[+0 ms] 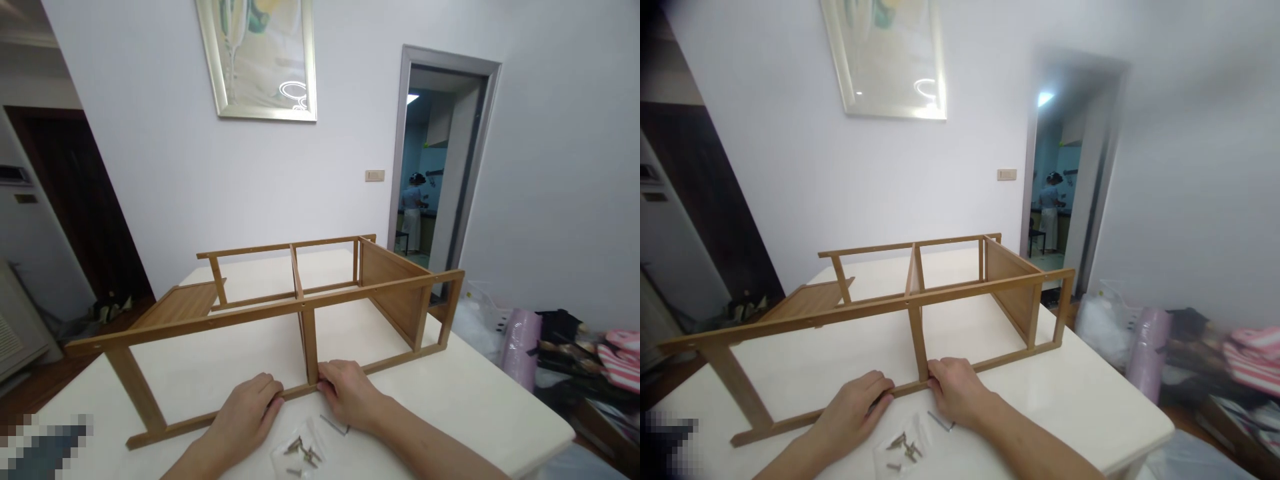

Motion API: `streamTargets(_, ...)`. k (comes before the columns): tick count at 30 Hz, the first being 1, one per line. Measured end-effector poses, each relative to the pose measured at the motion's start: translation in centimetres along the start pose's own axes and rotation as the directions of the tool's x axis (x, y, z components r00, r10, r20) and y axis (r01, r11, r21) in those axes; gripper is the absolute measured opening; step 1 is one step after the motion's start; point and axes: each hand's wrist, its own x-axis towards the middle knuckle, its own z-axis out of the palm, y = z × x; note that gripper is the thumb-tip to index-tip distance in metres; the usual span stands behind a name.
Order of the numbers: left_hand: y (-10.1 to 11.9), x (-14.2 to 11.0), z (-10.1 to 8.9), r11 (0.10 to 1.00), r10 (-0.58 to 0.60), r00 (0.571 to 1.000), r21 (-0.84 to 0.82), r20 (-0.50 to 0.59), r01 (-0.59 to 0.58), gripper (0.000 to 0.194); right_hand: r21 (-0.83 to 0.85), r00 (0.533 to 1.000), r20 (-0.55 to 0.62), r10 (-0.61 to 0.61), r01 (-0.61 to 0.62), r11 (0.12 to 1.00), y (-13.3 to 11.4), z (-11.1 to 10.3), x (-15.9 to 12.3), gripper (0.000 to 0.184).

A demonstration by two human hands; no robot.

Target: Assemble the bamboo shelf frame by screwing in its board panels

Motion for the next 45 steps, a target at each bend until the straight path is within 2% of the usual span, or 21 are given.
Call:
streamTargets(3, 0.4, 0.2, -0.3, 1.000, -0.018, 1.000, 0.019, 0.026, 0.017, 0.017, -0.033, 0.999, -0.030, -0.021, 0.020, 0.999, -0.2, -0.5, -0.2, 0.013)
streamTargets(8, 0.8, 0.3, -0.7, 0.999, -0.036, 0.997, 0.033, 0.064, 0.034, 0.018, -0.046, 0.987, -0.150, -0.050, 0.043, 0.998, 0.3, -1.1, 0.0, 0.026)
streamTargets(12, 0.8, 0.2, -0.8, 0.999, 0.018, 1.000, 0.029, 0.003, -0.018, 0.019, -0.083, 0.975, -0.220, 0.006, -0.025, 0.996, -0.1, -1.6, 0.0, 0.026)
streamTargets(16, 1.5, 0.1, -1.2, 0.995, 0.098, 0.993, -0.016, -0.063, -0.099, 0.021, -0.031, 0.959, -0.279, 0.041, -0.051, 0.998, -1.9, -1.1, -2.7, 0.023)
streamTargets(20, 3.5, 0.1, -2.2, 0.974, 0.147, 0.988, -0.182, 0.037, -0.138, 0.023, 0.091, 0.921, -0.351, 0.170, -0.148, 0.985, -3.1, 0.7, -6.6, 0.016)
streamTargets(22, 4.5, 0.1, -2.5, 0.960, 0.156, 0.981, -0.251, 0.115, -0.123, 0.024, 0.141, 0.913, -0.338, 0.230, -0.192, 0.971, -3.2, 1.2, -7.6, 0.014)
streamTargets(24, 4.9, 0.2, -2.5, 0.950, 0.151, 0.974, -0.295, 0.167, -0.097, 0.024, 0.169, 0.923, -0.292, 0.250, -0.207, 0.964, -3.2, 1.2, -7.8, 0.016)
streamTargets(28, 4.1, 0.0, -2.0, 0.950, 0.110, 0.977, -0.309, 0.180, -0.049, 0.028, 0.139, 0.958, -0.199, 0.207, -0.181, 0.974, -3.7, 0.8, -7.6, 0.029)
streamTargets(32, 3.3, -0.1, -2.1, 0.951, 0.061, 0.984, -0.309, 0.166, -0.007, 0.031, 0.152, 0.951, -0.201, 0.234, -0.205, 0.967, -4.4, 0.5, -7.9, 0.027)
streamTargets(35, 3.6, 0.0, -2.6, 0.944, 0.048, 0.980, -0.329, 0.192, 0.018, 0.028, 0.150, 0.945, -0.206, 0.255, -0.228, 0.962, -4.4, 0.6, -7.9, 0.021)
streamTargets(40, 4.5, 0.3, -3.1, 0.934, 0.077, 0.962, -0.357, 0.261, 0.022, 0.024, 0.143, 0.948, -0.202, 0.245, -0.219, 0.965, -4.3, 0.6, -7.6, 0.021)
streamTargets(45, 4.4, 0.3, -3.0, 0.946, 0.090, 0.946, -0.325, 0.312, 0.017, 0.023, 0.087, 0.951, -0.185, 0.246, -0.234, 0.968, -4.9, 0.2, -7.5, 0.024)
